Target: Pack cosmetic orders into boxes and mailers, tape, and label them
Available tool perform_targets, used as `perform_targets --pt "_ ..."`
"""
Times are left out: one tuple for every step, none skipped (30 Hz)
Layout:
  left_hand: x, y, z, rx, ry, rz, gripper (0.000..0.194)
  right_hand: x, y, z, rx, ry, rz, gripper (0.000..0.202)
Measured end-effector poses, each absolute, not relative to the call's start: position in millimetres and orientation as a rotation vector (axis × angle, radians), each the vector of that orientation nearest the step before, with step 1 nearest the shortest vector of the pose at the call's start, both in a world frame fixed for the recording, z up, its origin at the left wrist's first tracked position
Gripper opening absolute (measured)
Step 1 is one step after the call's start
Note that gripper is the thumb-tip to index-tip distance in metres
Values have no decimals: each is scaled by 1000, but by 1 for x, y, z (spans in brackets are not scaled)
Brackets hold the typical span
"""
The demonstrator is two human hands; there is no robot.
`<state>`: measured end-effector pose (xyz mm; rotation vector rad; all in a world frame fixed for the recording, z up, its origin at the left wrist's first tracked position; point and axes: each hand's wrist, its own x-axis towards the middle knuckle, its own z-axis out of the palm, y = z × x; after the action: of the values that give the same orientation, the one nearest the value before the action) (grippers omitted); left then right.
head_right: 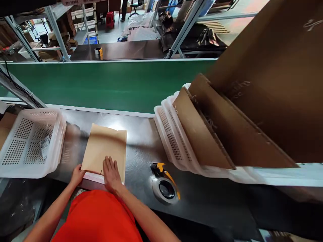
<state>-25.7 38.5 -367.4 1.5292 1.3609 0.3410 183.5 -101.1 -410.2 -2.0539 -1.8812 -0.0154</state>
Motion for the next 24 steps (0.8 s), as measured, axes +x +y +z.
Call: perform_targets --pt "-29 40 -367 1480 1322 342 27 174 -95 -406 -1963 -1952 8 63" --pt "-32 42 -366 1437 1285 340 28 167 -88 -401 -1873 -2023 44 63" --pt "-35 43 -366 1380 1248 336 32 161 -81 -398 -1802 -2083 90 63" --pt "-38 43 -366 1320 1209 329 37 158 -75 -394 -1764 -2120 139 63" --pt "-41 43 -366 1264 1171 317 42 156 -69 -392 -1757 -2136 186 65" --pt "-44 44 -365 1216 1135 303 45 155 -65 -390 -1766 -2143 226 67" --pt "-46 45 -364 1180 1106 291 48 155 -62 -388 -1777 -2147 257 69" --pt "-47 46 -363 1144 1074 278 49 154 -59 -386 -1774 -2152 279 70" --pt "-49 47 -362 1103 1034 263 51 153 -57 -384 -1751 -2153 302 68" --pt "-51 49 -360 1052 988 241 52 150 -54 -383 -1716 -2145 324 64" --pt "-53 52 -359 997 941 218 52 145 -51 -381 -1674 -2133 349 58" --pt "-56 54 -359 943 900 194 50 137 -48 -380 -1638 -2118 374 50" --pt "-58 57 -359 894 868 175 47 129 -43 -379 -1619 -2097 397 42" --pt "-61 59 -359 856 850 161 42 119 -39 -379 -1623 -2072 415 37" --pt "-63 62 -360 834 848 153 38 110 -34 -378 -1648 -2046 426 33" --pt "-64 64 -361 818 853 147 35 100 -30 -378 -1683 -2017 432 31" --pt "-65 65 -363 807 861 139 35 92 -26 -378 -1713 -1986 440 28" --pt "-64 66 -364 799 870 131 37 85 -23 -378 -1736 -1957 449 26" --pt "-63 67 -365 798 879 125 41 80 -20 -378 -1751 -1933 458 22" --pt "-62 68 -366 805 889 125 44 75 -19 -376 -1763 -1909 467 17" --pt "-60 69 -366 817 899 130 46 72 -18 -374 -1775 -1882 473 13" --pt "-58 69 -366 835 909 138 46 70 -18 -371 -1788 -1850 476 11" --pt "-56 70 -365 859 917 149 45 68 -20 -367 -1800 -1813 476 10" --pt "-53 71 -364 887 921 161 43 67 -22 -362 -1809 -1775 472 10"
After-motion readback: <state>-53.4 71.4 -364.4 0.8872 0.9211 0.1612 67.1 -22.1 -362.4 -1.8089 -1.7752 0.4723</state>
